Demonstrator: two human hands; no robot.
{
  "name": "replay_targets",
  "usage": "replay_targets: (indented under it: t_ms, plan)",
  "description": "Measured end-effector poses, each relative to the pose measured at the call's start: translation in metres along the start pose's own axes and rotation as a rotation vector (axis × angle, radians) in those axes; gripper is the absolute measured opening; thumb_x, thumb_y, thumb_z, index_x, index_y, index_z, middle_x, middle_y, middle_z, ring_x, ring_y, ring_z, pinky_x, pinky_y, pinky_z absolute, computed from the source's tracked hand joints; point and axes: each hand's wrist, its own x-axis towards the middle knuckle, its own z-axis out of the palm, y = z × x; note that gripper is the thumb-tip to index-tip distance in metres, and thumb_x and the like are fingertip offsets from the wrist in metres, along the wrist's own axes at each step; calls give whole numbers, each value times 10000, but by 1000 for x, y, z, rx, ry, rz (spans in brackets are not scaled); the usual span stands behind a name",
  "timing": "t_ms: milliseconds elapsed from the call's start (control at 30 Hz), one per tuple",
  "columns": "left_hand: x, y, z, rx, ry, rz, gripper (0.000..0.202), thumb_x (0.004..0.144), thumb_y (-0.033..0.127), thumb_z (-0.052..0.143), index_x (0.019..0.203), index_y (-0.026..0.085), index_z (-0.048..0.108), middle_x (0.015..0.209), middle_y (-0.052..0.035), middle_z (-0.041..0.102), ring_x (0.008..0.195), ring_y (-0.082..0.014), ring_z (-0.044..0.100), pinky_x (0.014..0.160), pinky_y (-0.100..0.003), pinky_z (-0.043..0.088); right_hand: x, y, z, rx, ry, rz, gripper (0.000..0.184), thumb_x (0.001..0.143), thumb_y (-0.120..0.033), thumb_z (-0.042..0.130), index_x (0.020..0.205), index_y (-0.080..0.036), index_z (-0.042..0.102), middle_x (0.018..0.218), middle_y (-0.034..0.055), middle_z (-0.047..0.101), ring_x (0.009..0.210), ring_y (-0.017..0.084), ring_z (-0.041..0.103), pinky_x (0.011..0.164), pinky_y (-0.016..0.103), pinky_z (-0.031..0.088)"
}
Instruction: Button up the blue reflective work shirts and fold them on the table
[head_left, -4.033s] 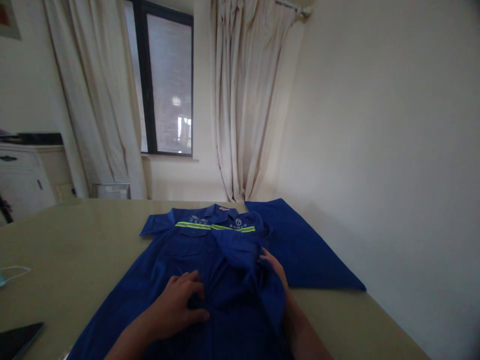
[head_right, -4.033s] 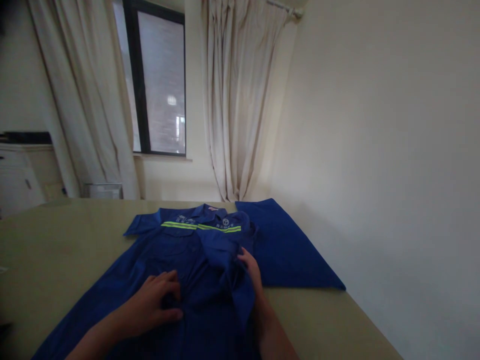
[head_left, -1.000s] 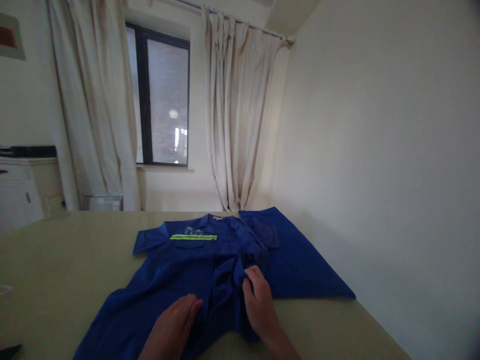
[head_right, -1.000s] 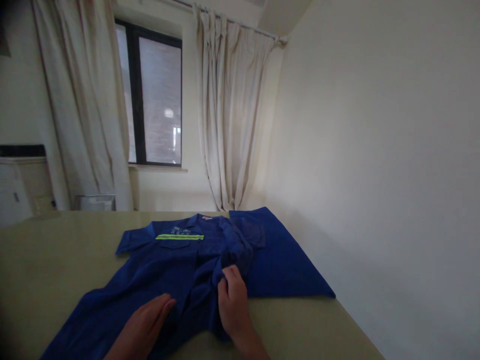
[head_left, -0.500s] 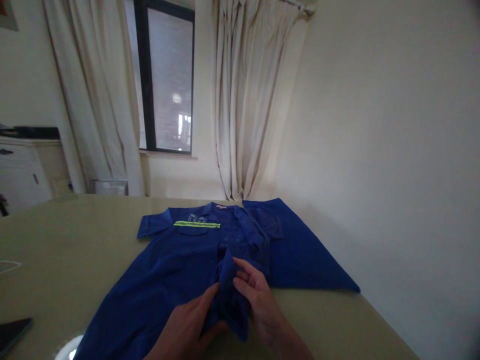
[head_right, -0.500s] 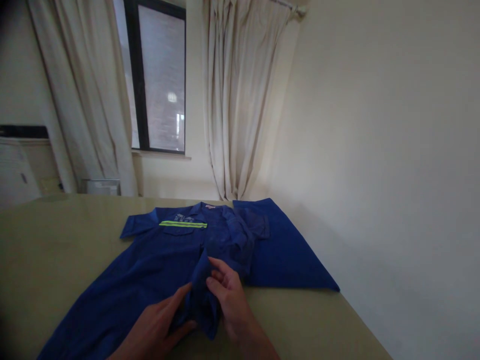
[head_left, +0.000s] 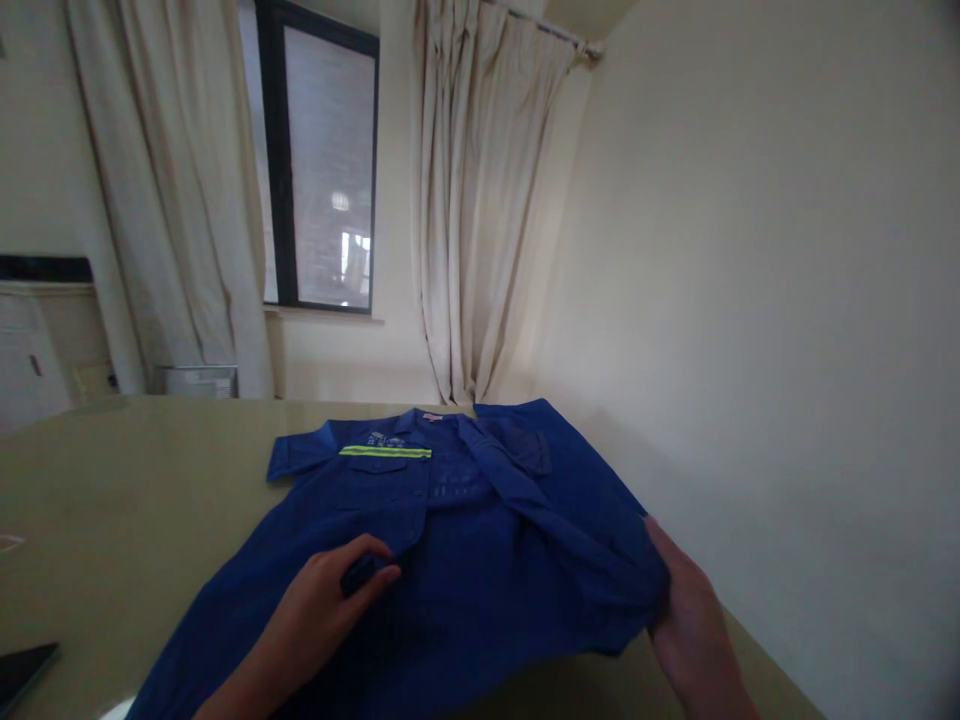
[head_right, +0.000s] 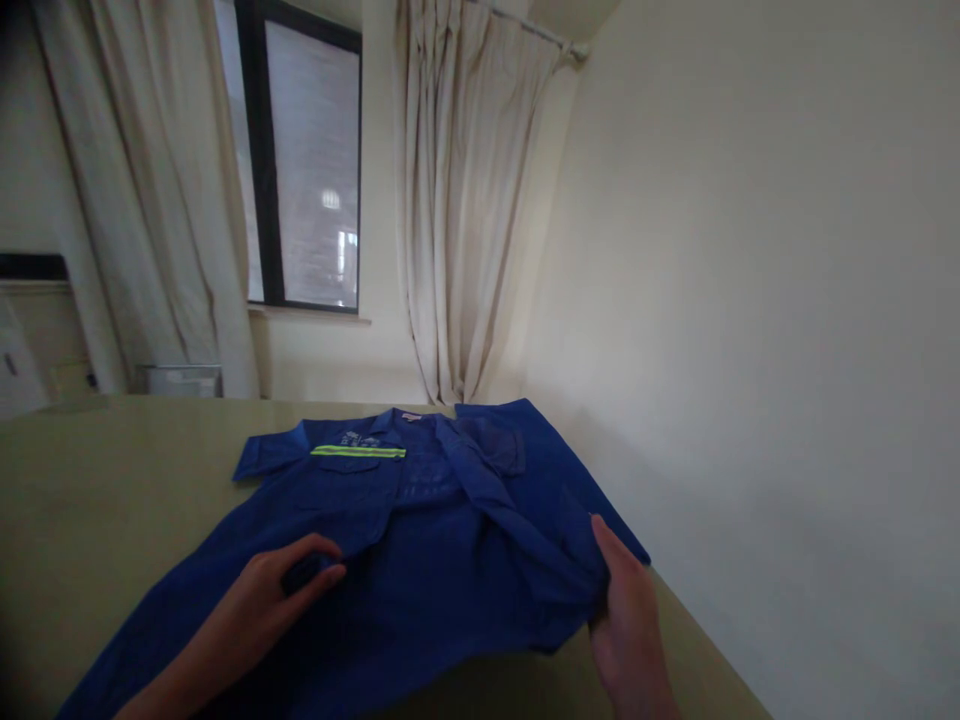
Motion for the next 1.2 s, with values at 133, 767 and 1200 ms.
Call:
replay_targets:
  t_ms: [133, 767, 1200]
  plan:
    - [-8, -7, 0, -229, -94, 2, 468, 876, 539, 670, 1282, 306, 645, 1038, 8, 742, 899, -216, 667, 786, -272, 519, -20, 5, -8, -209, -15, -49, 599, 553, -447, 932, 1067, -181, 779, 882, 69, 798, 810, 291, 738, 710, 382, 596]
    - [-9, -16, 39, -176, -198, 136, 333, 851, 151, 605, 1118, 309, 727, 1257, -9, 703, 1182, -226, 614, 1035, -305, 459, -49, 143, 122, -1091, -1221, -258, 529, 579, -463, 921, 1012, -229, 727, 919, 0, 738, 825, 230, 659, 657, 253, 426]
    - [-1, -23, 34, -90, 99, 317, 155, 986, 243, 582, 985, 289, 730, 961, 8, 747, 895, -153, 700, 836, -208, 531, -41, 150, 118, -487, -746, -42, 552, 741, -689, 770, 1011, -208, 781, 979, 52, 728, 980, 278, 636, 867, 360, 512]
